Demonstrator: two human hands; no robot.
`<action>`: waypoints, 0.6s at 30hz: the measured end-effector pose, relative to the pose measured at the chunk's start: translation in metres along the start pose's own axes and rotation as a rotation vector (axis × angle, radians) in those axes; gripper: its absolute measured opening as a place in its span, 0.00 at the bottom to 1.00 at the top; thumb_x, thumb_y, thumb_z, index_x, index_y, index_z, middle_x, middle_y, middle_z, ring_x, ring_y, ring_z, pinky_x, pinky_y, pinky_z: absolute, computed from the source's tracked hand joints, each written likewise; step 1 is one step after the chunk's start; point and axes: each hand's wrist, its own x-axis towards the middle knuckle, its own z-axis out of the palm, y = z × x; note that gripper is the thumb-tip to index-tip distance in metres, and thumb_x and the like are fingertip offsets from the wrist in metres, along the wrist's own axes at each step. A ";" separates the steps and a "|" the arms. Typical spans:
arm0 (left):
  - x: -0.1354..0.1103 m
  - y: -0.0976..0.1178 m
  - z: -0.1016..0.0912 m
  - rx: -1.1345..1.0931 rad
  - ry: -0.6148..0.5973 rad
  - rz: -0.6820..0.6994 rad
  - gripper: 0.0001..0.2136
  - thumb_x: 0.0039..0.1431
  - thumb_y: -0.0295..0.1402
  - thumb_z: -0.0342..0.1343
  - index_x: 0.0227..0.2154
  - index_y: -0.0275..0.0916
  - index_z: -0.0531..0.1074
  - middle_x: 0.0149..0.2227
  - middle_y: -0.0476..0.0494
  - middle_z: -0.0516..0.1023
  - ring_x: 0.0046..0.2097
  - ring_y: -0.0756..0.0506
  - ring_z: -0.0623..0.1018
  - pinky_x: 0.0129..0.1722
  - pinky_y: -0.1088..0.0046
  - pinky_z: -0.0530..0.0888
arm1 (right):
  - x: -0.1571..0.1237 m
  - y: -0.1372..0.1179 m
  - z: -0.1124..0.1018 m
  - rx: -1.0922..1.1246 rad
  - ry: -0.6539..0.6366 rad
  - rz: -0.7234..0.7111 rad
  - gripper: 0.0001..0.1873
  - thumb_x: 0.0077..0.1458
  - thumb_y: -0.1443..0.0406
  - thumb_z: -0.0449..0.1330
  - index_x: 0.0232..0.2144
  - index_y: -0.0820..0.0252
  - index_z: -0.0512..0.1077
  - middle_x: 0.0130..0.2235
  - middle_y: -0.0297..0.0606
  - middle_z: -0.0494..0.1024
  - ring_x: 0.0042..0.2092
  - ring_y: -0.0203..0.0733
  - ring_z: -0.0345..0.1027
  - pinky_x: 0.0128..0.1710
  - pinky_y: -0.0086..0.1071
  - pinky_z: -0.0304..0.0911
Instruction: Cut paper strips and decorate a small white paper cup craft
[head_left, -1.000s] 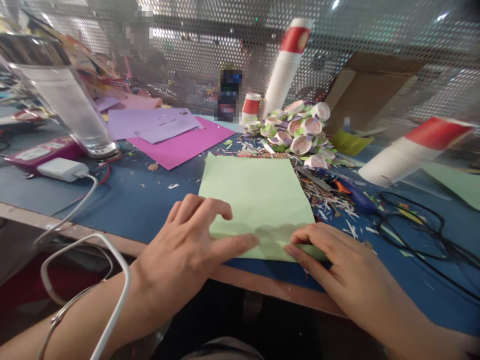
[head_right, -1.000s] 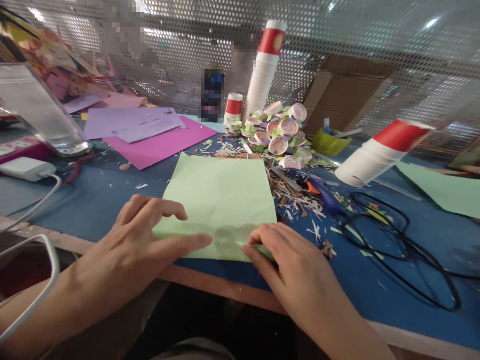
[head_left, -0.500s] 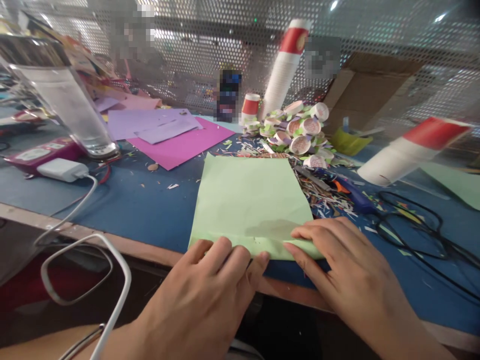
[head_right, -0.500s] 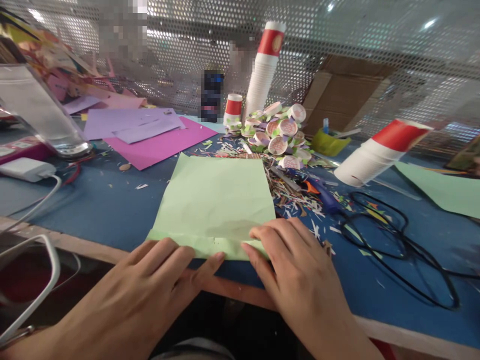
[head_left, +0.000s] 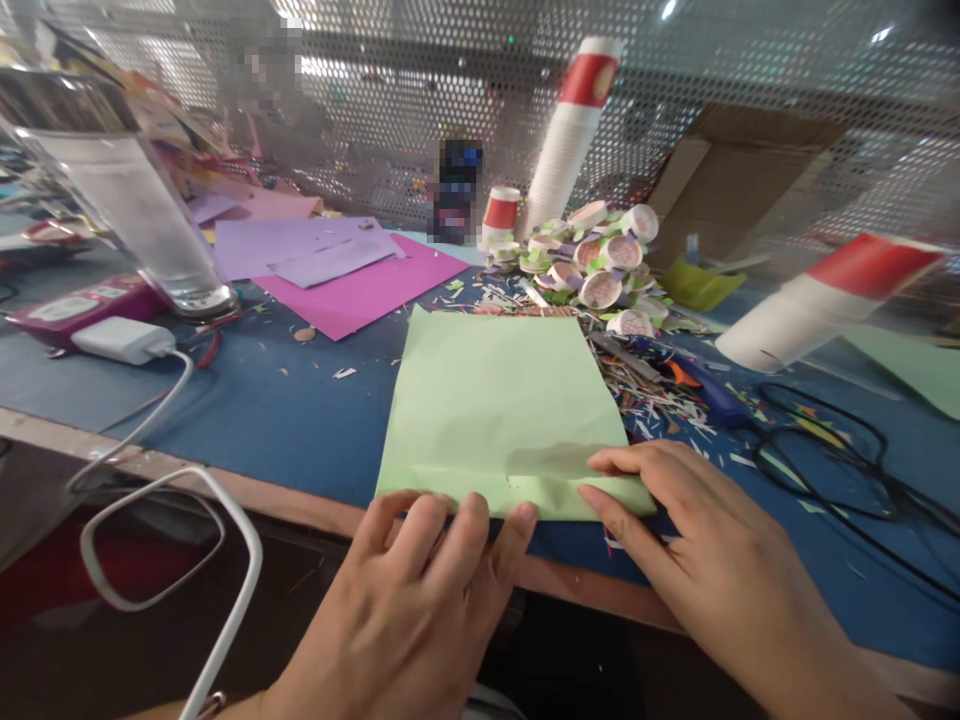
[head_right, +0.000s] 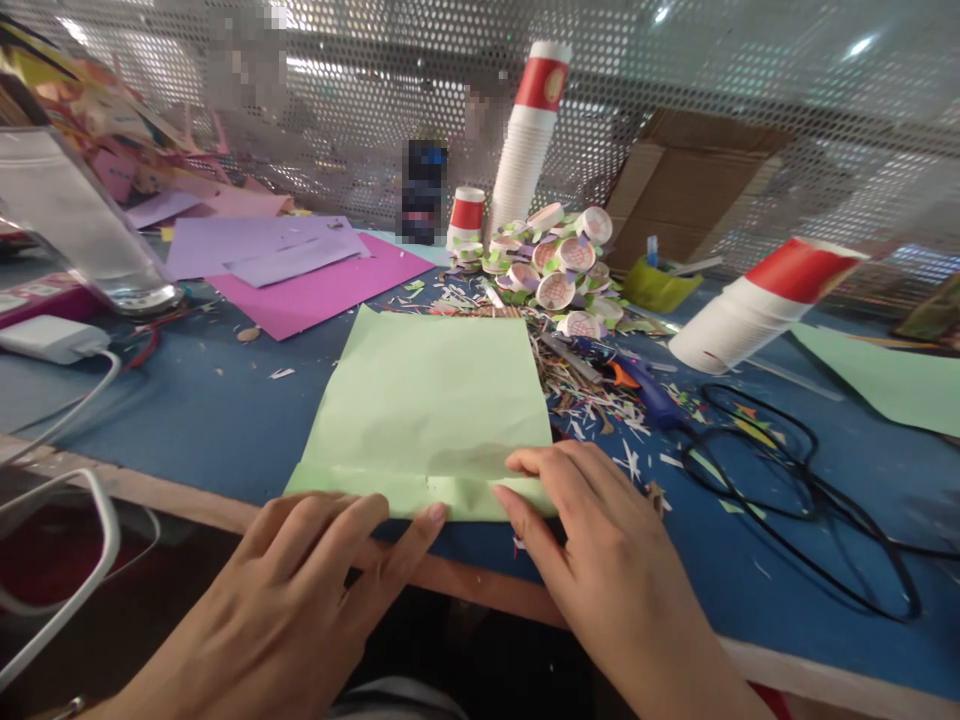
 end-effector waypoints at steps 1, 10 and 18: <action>0.000 0.001 0.000 0.000 0.009 -0.004 0.32 0.65 0.25 0.48 0.72 0.46 0.58 0.53 0.41 0.75 0.48 0.40 0.70 0.50 0.58 0.71 | 0.000 0.000 0.001 -0.005 0.004 -0.001 0.05 0.71 0.62 0.57 0.46 0.56 0.69 0.41 0.38 0.78 0.43 0.44 0.76 0.44 0.36 0.67; 0.008 0.005 -0.001 0.017 -0.025 -0.037 0.33 0.65 0.25 0.50 0.72 0.51 0.58 0.52 0.42 0.75 0.46 0.41 0.69 0.49 0.57 0.70 | -0.004 -0.007 -0.005 -0.111 0.086 -0.051 0.08 0.69 0.65 0.60 0.48 0.62 0.71 0.45 0.48 0.77 0.49 0.52 0.71 0.51 0.46 0.65; 0.009 0.005 -0.001 -0.004 -0.039 -0.043 0.31 0.66 0.28 0.53 0.71 0.52 0.59 0.51 0.41 0.75 0.46 0.41 0.70 0.49 0.57 0.71 | -0.029 -0.037 -0.002 -0.157 0.032 -0.166 0.21 0.63 0.70 0.65 0.58 0.64 0.73 0.50 0.49 0.83 0.51 0.54 0.73 0.51 0.48 0.66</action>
